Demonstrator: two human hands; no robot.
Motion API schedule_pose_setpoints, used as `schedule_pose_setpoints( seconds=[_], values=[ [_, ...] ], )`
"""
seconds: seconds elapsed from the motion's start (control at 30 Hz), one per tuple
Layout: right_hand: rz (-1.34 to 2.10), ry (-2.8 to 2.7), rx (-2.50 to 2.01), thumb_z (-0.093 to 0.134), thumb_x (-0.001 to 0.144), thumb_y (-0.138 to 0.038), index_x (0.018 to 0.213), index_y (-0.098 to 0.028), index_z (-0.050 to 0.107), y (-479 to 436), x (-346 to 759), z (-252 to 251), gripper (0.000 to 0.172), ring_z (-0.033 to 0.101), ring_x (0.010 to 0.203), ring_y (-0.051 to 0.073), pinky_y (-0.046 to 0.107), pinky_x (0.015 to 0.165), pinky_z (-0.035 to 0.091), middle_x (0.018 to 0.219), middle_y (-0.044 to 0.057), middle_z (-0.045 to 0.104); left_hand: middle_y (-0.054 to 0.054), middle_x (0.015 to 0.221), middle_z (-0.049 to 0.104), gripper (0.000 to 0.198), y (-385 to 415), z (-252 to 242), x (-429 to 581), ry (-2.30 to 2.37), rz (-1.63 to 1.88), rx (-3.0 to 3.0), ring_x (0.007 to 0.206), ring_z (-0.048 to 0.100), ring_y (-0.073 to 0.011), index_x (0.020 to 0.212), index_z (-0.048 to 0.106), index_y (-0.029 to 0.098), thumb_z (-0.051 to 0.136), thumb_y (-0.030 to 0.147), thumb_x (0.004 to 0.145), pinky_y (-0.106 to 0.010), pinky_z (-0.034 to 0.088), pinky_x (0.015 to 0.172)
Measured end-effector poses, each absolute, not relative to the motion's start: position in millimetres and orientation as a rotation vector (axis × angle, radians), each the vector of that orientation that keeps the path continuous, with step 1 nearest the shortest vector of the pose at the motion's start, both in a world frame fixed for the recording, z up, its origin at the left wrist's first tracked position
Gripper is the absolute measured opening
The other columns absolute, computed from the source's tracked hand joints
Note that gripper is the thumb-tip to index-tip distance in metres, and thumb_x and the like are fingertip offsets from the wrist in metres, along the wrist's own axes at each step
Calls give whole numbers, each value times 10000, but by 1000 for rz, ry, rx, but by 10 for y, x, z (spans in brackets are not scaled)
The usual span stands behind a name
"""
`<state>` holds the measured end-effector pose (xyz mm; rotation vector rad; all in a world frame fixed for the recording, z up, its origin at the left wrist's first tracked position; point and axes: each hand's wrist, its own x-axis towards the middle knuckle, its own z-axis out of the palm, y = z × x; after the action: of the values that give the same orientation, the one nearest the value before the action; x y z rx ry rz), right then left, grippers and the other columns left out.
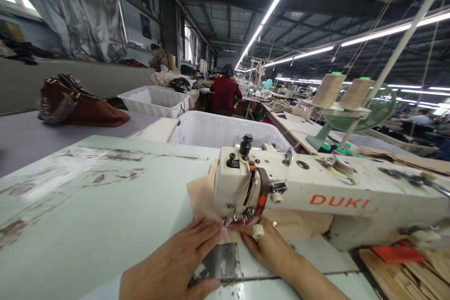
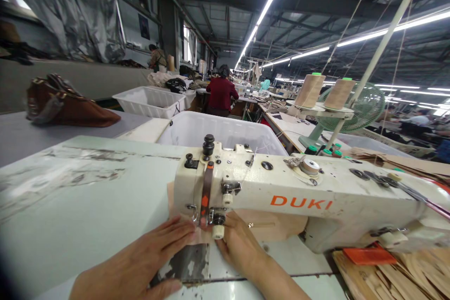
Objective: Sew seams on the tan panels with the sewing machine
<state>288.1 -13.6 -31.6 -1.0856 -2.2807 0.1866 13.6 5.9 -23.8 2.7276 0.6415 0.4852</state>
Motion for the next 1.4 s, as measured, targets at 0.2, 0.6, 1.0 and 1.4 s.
schedule_pose_setpoints(
  seconds=[0.2, 0.6, 1.0, 1.4],
  values=[
    [214, -2281, -1129, 507, 891, -89, 1141, -258, 672, -104, 2910, -369, 343, 644, 989, 188, 303, 918, 495, 1074, 36, 707, -52, 1542, 357, 720, 97, -339, 134, 657, 490, 2755, 1389, 372, -345, 1534, 287, 310, 637, 421, 914, -525, 399, 1098],
    [161, -2310, -1277, 539, 905, -128, 859, -197, 708, -77, 2936, -405, 188, 658, 901, 180, 280, 856, 518, 835, 51, 694, -38, 1542, 378, 654, 200, -292, 219, 574, 418, 2762, 1413, 342, -310, 1527, 296, 310, 580, 425, 949, -561, 243, 1173],
    [185, -2307, -1277, 532, 928, -165, 911, -219, 724, -87, 2928, -407, 200, 652, 933, 190, 307, 877, 517, 895, 50, 704, -65, 1517, 420, 619, 158, -206, 286, 553, 476, 2780, 1381, 376, -328, 1499, 363, 278, 566, 471, 947, -551, 249, 1175],
    [98, -2321, -1379, 544, 919, -185, 819, -194, 690, -102, 2881, -409, 177, 622, 923, 181, 285, 855, 499, 899, 64, 679, -79, 1533, 391, 623, 177, -242, 291, 568, 397, 2820, 1396, 351, -293, 1498, 364, 253, 541, 507, 957, -514, 215, 1187]
  ],
)
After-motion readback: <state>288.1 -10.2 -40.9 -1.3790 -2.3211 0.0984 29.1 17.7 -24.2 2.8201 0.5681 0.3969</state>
